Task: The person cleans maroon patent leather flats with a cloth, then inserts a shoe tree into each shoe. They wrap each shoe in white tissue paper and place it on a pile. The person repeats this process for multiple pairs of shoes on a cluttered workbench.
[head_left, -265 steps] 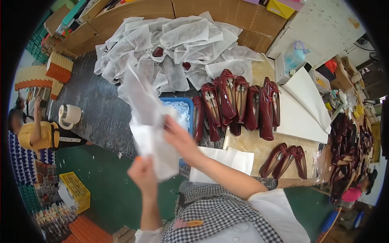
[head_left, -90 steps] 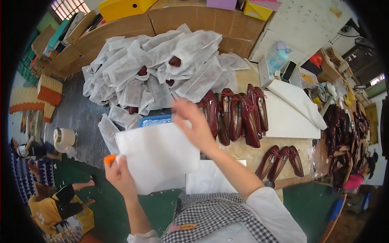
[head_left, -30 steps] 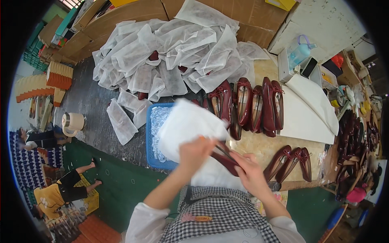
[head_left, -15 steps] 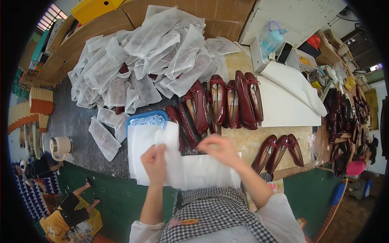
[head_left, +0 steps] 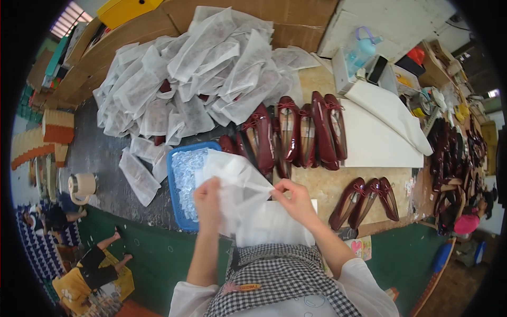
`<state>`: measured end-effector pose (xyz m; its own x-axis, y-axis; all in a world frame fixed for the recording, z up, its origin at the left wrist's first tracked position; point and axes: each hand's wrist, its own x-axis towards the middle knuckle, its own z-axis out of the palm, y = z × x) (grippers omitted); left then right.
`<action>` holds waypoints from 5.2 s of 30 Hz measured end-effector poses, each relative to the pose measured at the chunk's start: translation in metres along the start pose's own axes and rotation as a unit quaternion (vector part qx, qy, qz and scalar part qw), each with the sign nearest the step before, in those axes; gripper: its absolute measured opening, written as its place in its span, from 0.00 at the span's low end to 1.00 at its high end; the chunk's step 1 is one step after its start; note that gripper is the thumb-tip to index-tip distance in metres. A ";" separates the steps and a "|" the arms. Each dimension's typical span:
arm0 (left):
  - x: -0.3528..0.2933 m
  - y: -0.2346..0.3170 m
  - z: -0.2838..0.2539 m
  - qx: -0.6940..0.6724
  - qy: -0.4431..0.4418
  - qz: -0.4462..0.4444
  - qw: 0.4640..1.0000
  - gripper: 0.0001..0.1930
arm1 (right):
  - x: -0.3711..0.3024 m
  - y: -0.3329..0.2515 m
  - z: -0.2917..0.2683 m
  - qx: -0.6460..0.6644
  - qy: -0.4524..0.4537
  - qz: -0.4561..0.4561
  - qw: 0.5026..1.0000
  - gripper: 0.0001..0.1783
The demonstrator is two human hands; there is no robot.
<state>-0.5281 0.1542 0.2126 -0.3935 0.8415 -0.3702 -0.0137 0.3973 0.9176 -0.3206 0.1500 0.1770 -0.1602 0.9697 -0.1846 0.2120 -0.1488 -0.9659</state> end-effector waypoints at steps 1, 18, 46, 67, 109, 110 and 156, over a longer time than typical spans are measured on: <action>0.004 -0.001 -0.011 0.027 -0.014 0.031 0.999 0.15 | -0.001 0.006 -0.013 -0.036 -0.022 -0.016 0.999 0.08; 0.021 -0.017 -0.005 0.332 0.040 0.355 0.873 0.16 | -0.043 -0.034 -0.126 -0.150 0.045 0.024 0.987 0.18; -0.006 -0.003 -0.055 -0.054 0.092 0.133 0.985 0.18 | 0.049 -0.056 0.114 0.133 -0.193 0.020 0.972 0.08; 0.006 -0.023 -0.019 0.084 0.007 0.116 0.990 0.16 | 0.029 0.032 -0.038 -0.209 0.071 -0.127 0.967 0.06; -0.037 0.007 -0.067 0.241 0.072 0.246 0.936 0.05 | 0.068 -0.040 0.093 0.440 -0.059 0.032 0.895 0.22; -0.025 0.014 -0.069 0.105 0.081 0.213 0.968 0.05 | 0.067 -0.053 0.107 0.362 -0.057 -0.038 0.930 0.21; 0.053 -0.171 -0.086 0.298 0.129 0.135 0.936 0.09 | 0.011 0.033 0.038 0.096 -0.152 0.177 0.967 0.18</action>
<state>-0.6252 0.0997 0.0488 -0.5187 0.8547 -0.0194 0.6033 0.3820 0.7001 -0.3518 0.1481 0.1364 -0.3934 0.7531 -0.5274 0.1267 -0.5237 -0.8424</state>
